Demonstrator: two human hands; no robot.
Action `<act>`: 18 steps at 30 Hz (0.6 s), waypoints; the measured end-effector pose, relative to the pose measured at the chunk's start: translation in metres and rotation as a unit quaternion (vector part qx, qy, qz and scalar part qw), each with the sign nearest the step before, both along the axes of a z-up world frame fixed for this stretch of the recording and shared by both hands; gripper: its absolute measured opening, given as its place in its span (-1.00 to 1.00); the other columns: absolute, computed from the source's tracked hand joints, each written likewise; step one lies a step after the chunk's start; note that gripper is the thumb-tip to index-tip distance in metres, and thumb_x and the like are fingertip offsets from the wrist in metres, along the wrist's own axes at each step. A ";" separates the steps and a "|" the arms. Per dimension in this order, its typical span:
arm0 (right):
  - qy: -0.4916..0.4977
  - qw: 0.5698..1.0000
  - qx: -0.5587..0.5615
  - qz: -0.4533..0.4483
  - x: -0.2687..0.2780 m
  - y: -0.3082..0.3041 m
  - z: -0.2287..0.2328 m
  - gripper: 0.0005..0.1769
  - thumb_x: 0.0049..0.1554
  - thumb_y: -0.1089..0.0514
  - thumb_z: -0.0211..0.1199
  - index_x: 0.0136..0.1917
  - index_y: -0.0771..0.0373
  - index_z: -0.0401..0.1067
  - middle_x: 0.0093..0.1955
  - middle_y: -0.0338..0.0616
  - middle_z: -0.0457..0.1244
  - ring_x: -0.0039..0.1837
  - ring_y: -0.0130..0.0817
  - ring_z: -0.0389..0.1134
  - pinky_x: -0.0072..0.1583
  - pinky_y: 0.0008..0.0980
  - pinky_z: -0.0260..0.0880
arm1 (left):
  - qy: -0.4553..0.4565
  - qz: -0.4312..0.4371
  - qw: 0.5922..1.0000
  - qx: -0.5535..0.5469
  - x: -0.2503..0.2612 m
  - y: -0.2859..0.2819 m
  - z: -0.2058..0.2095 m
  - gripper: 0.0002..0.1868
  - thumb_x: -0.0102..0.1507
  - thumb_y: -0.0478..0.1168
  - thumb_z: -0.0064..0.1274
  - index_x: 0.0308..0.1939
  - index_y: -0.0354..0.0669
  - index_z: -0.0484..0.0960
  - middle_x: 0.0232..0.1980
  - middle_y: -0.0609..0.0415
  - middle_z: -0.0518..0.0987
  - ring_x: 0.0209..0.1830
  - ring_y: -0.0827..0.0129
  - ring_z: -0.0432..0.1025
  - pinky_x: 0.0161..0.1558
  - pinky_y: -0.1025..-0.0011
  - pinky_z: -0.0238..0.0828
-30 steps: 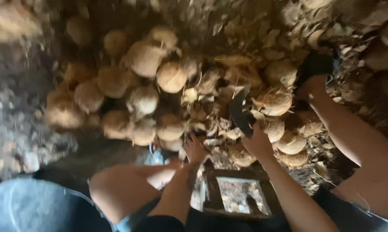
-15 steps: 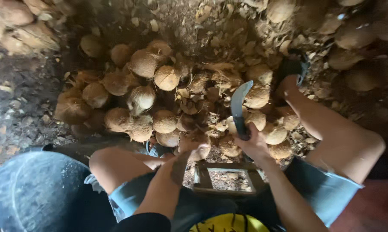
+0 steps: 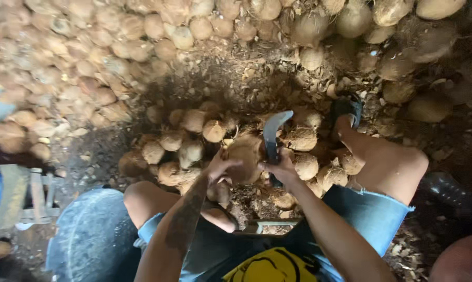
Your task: The person sits on a low stool and uses a knife to peel the husk off coconuts. They rotate each coconut while striking it with the knife, then place the peeled coconut into a bucket. The process is repeated for multiple coconuts.
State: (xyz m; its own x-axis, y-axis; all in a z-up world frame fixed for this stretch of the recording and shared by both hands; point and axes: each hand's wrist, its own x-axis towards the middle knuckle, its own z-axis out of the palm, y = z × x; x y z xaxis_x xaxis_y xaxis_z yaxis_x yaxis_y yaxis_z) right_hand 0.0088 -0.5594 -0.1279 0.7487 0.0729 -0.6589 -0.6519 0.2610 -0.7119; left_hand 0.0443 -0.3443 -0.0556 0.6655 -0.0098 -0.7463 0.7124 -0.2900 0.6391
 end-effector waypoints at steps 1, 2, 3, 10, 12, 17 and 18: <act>-0.090 0.995 0.047 -0.018 0.004 0.009 -0.001 -0.33 -0.07 0.24 0.70 0.13 0.27 0.28 -0.18 0.05 0.30 -0.26 -0.06 0.43 -0.27 0.01 0.61 | -0.049 0.024 0.996 -0.076 0.003 0.009 -0.007 0.45 -0.03 -0.10 0.65 0.69 -0.17 -0.11 0.67 -0.38 0.05 0.57 -0.38 0.12 0.33 -0.39 0.26; -0.178 0.979 0.094 -0.035 0.008 0.019 -0.002 -0.37 -0.13 0.19 0.77 -0.01 0.18 0.33 -0.25 -0.04 0.34 -0.27 -0.22 0.45 -0.31 -0.22 0.56 | -0.099 0.047 0.982 -0.152 0.007 0.020 -0.013 0.31 0.08 -0.19 0.57 0.69 -0.25 -0.07 0.66 -0.38 0.09 0.52 -0.33 0.22 0.28 -0.25 0.43; -0.185 0.978 0.098 -0.023 0.005 0.018 0.001 -0.37 -0.13 0.19 0.77 -0.01 0.18 0.33 -0.25 -0.04 0.34 -0.27 -0.22 0.45 -0.31 -0.22 0.56 | -0.109 0.057 0.981 -0.150 0.008 0.026 -0.008 0.31 0.08 -0.19 0.57 0.69 -0.25 -0.07 0.66 -0.38 0.09 0.52 -0.33 0.22 0.28 -0.25 0.43; -0.116 0.981 0.111 -0.113 -0.029 0.013 0.101 -0.43 -0.04 0.33 0.62 0.08 0.17 0.29 -0.15 -0.05 0.17 -0.25 -0.11 0.31 -0.48 -0.10 0.48 | -0.091 0.023 0.979 -0.181 0.014 0.037 0.043 0.13 0.18 0.22 0.37 0.61 -0.18 0.08 0.43 -0.22 0.19 0.30 -0.03 0.19 0.21 0.07 0.32; -0.100 0.981 0.112 -0.124 -0.027 0.015 0.108 -0.41 -0.04 0.34 0.62 0.11 0.16 0.29 -0.13 -0.04 0.15 -0.22 -0.09 0.29 -0.51 -0.05 0.46 | -0.133 -0.001 0.975 -0.179 0.021 0.035 0.024 0.33 0.16 0.22 0.42 0.72 -0.11 -0.18 0.70 -0.49 -0.18 0.67 -0.37 -0.14 0.55 -0.22 -0.02; -0.065 0.988 0.077 -0.118 -0.042 0.007 0.108 -0.46 -0.01 0.19 0.62 0.11 0.16 0.34 -0.09 -0.05 0.20 -0.14 -0.14 0.29 -0.52 -0.09 0.44 | -0.069 0.249 0.927 -0.273 -0.026 -0.003 0.072 0.06 0.13 0.15 0.41 0.63 0.11 0.23 0.54 -0.20 0.41 0.37 -0.07 0.46 0.21 0.01 0.56; -0.064 0.988 0.072 -0.119 -0.046 0.003 0.115 -0.46 -0.01 0.19 0.62 0.11 0.16 0.34 -0.09 -0.05 0.20 -0.14 -0.14 0.29 -0.52 -0.09 0.44 | -0.066 0.249 0.926 -0.277 -0.029 0.001 0.062 0.06 0.13 0.15 0.41 0.63 0.11 0.23 0.54 -0.20 0.41 0.37 -0.07 0.46 0.21 0.01 0.56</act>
